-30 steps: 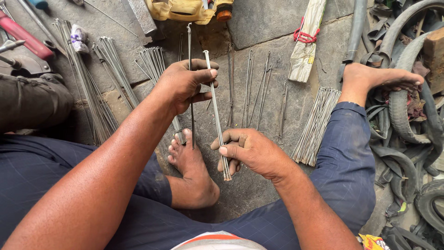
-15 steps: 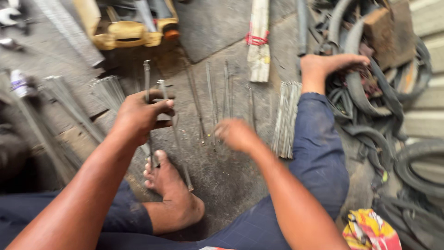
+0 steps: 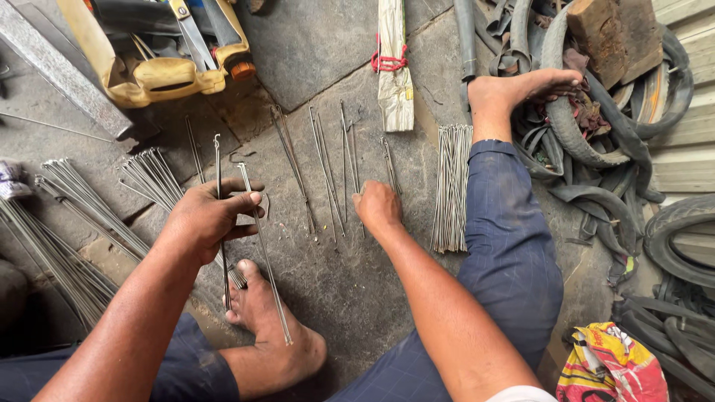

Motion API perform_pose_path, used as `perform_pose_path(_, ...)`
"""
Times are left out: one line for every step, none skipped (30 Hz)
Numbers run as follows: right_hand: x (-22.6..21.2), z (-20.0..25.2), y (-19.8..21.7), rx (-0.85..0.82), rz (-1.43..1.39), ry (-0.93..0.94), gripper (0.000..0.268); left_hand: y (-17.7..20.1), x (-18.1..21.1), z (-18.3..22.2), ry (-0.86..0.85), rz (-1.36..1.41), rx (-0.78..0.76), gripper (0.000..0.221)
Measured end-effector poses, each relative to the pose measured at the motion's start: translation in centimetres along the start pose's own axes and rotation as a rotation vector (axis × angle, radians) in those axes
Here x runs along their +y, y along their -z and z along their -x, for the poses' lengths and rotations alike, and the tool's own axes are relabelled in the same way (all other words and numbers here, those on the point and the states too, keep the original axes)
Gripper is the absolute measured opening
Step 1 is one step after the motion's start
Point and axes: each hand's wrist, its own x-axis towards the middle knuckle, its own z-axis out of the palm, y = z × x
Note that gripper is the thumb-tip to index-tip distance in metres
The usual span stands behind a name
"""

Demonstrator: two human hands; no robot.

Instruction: The person sorts and organizes metal bicycle spokes by hand, picking them up from the floor and arranging them into small bundles.

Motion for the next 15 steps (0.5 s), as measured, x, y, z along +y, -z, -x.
perform_pose_path(0.2, -0.1, -0.4, 0.031, -0.002, 0.033, 0.023, 0.0, 0.2, 0.0, -0.006, 0.003, -0.010, 0.025)
perform_pose_path(0.4, -0.3, -0.5, 0.005, -0.004, 0.009, 0.022, 0.0, 0.3, 0.0, -0.012, 0.006, -0.019, 0.025)
perform_pose_path(0.5, -0.4, -0.6, -0.022, -0.005, -0.015, 0.021, -0.1, 0.3, 0.1, -0.017, 0.009, -0.028, 0.025)
perform_pose_path(0.5, -0.5, -0.6, -0.049, -0.007, -0.038, 0.020, -0.2, 0.2, 0.1, -0.011, 0.001, -0.021, 0.024)
perform_pose_path(0.4, -0.5, -0.6, -0.091, -0.003, -0.057, 0.015, -0.3, 0.1, 0.1, -0.004, -0.007, -0.012, 0.024)
perform_pose_path(0.4, -0.5, -0.4, -0.134, 0.002, -0.076, 0.011, -0.3, 0.0, 0.2, 0.003, -0.015, -0.003, 0.024)
perform_pose_path(0.1, -0.4, -0.2, -0.176, 0.006, -0.095, 0.008, -0.2, 0.0, 0.1, -0.003, -0.016, -0.005, 0.024)
perform_pose_path(-0.2, -0.4, 0.1, -0.197, -0.018, -0.129, 0.009, -0.2, 0.0, 0.1, -0.010, -0.016, -0.007, 0.024)
perform_pose_path(-0.6, -0.4, 0.7, -0.217, -0.041, -0.164, 0.010, -0.2, 0.0, 0.2, -0.016, -0.016, -0.009, 0.023)
perform_pose_path(-1.0, -0.2, 1.3, -0.238, -0.065, -0.199, 0.011, -0.1, 0.0, 0.2, -0.016, -0.012, -0.018, 0.024)
perform_pose_path(-1.4, 0.0, 2.1, -0.239, -0.158, -0.204, 0.011, -0.1, 0.1, 0.2, -0.019, -0.007, -0.025, 0.024)
perform_pose_path(-1.5, 0.4, 3.1, -0.241, -0.251, -0.209, 0.012, 0.0, 0.1, 0.3, -0.022, -0.001, -0.033, 0.025)
perform_pose_path(-1.7, 0.6, 4.1, -0.242, -0.346, -0.213, 0.012, 0.0, 0.2, 0.3, -0.007, 0.001, -0.035, 0.025)
perform_pose_path(-1.8, 0.9, 5.1, -0.191, -0.317, -0.103, 0.013, -0.2, 0.2, 0.3, 0.007, 0.004, -0.037, 0.025)
perform_pose_path(-2.0, 1.0, 6.0, -0.141, -0.291, 0.011, 0.016, -0.1, 0.3, 0.3, 0.019, 0.006, -0.034, 0.025)
